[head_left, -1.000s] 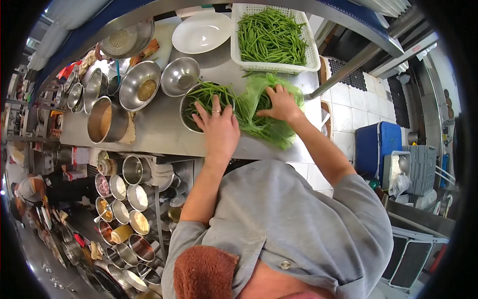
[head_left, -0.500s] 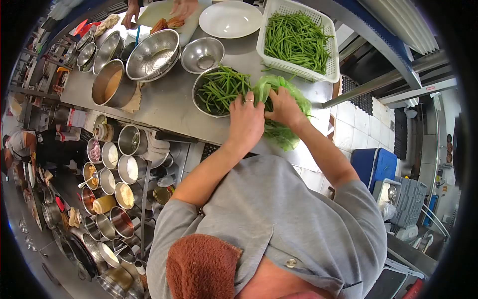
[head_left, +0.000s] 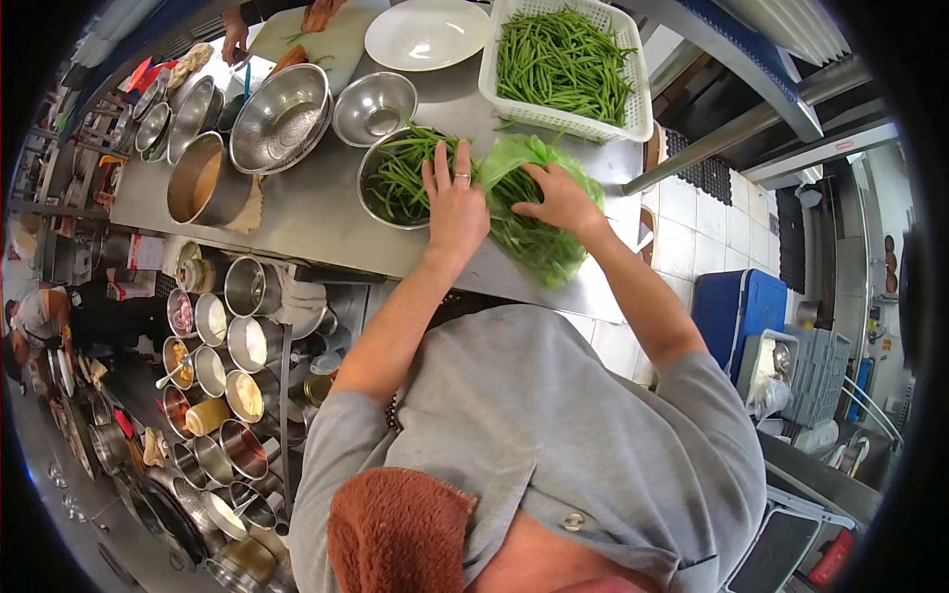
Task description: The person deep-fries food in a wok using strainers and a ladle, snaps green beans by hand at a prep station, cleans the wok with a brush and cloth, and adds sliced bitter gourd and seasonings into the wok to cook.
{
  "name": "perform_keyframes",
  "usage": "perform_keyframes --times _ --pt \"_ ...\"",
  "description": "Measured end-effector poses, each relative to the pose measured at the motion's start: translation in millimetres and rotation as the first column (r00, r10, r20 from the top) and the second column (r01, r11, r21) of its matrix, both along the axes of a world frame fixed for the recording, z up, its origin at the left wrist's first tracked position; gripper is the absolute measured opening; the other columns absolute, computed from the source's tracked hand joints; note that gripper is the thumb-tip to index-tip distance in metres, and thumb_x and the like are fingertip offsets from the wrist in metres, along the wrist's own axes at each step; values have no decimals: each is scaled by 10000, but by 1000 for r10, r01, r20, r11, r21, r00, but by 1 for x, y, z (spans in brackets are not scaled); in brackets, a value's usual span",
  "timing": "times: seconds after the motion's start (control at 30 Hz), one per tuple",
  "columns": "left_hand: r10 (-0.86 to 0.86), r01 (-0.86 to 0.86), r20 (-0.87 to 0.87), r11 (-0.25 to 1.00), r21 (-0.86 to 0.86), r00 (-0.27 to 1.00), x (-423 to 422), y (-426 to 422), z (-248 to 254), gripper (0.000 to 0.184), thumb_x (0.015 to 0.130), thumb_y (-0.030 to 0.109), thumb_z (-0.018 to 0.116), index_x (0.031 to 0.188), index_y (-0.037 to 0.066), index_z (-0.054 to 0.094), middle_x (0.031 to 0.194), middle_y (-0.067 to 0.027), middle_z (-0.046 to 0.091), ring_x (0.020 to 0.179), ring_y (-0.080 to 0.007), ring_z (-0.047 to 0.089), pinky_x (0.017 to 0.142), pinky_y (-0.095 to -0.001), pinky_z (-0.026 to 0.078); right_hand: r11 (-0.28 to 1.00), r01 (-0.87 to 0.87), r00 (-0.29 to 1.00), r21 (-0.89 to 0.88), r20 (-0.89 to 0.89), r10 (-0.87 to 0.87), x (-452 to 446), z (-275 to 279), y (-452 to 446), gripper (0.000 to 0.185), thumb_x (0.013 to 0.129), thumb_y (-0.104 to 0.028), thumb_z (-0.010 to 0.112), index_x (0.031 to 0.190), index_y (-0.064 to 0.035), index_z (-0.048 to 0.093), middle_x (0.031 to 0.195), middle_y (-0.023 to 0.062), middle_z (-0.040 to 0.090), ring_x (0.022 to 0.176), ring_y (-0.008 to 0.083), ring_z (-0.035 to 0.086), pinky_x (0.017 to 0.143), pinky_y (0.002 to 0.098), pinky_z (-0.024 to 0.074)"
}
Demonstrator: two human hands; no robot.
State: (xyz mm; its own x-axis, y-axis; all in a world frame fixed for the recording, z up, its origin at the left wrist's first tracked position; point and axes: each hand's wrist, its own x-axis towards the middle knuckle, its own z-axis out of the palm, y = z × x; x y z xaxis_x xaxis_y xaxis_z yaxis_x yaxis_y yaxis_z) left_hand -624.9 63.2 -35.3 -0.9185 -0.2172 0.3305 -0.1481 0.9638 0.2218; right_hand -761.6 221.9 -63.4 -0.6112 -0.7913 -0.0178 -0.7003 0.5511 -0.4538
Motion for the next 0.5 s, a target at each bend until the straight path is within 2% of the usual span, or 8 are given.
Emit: perform_keyframes --times 0.2,0.23,0.27,0.33,0.37,0.43,0.47,0.5 --pt "-122 154 -352 986 64 928 -6 22 12 143 705 33 640 816 -45 594 1195 -224 511 1117 -389 491 922 -425 436 976 58 996 211 53 -70 -4 4 -19 880 662 -525 753 1344 -76 425 1188 265 477 1144 396 472 938 456 427" --pt "-21 115 -236 912 393 972 -8 22 10 132 744 39 628 835 -36 570 1124 -222 543 1003 -348 547 832 -379 469 976 57 996 211 54 -70 0 5 -21 880 662 -525 753 1344 -76 425 1188 265 477 1144 396 472 938 456 427" --pt "38 32 -89 739 673 995 -11 21 7 123 784 46 616 855 -26 546 1053 -219 574 889 -307 604 741 -332 501 976 33 999 217 0 -34 8 5 -22 955 645 -535 760 1383 -82 359 1216 263 454 1169 393 449 952 474 413" --pt "101 12 -92 606 795 991 -25 18 -13 52 864 48 559 865 5 530 896 -169 594 764 -238 616 661 -312 500 974 10 999 228 -53 2 20 9 -22 1032 627 -545 767 1422 -88 293 1243 261 430 1195 389 427 966 492 400" --pt "180 102 -157 283 954 971 -38 14 -40 31 888 46 527 882 15 524 841 -135 581 740 -216 598 652 -315 492 960 3 998 279 -57 14 25 12 -24 1091 611 -546 776 1441 -91 233 1270 253 408 1219 389 401 969 511 392" --pt "231 210 -139 -319 924 963 -36 13 -28 42 928 31 459 922 30 501 739 -47 523 661 -166 536 615 -306 464 969 11 1000 246 -15 -8 24 16 -22 1136 608 -490 793 1461 -83 162 1316 245 381 1246 394 387 998 489 377" --pt "237 211 -138 -317 925 962 -35 12 -18 42 928 31 459 922 30 501 739 -47 523 661 -166 536 615 -306 464 969 4 1000 245 -14 -1 19 16 -18 1136 608 -490 793 1461 -83 162 1316 245 381 1246 394 387 998 489 377" --pt "189 235 -157 -523 819 969 -34 12 -11 42 928 34 460 919 33 501 750 -50 526 658 -160 526 610 -301 457 984 -4 999 178 42 -3 13 16 -12 1118 615 -450 794 1461 -77 165 1327 243 382 1249 390 393 1011 459 372"
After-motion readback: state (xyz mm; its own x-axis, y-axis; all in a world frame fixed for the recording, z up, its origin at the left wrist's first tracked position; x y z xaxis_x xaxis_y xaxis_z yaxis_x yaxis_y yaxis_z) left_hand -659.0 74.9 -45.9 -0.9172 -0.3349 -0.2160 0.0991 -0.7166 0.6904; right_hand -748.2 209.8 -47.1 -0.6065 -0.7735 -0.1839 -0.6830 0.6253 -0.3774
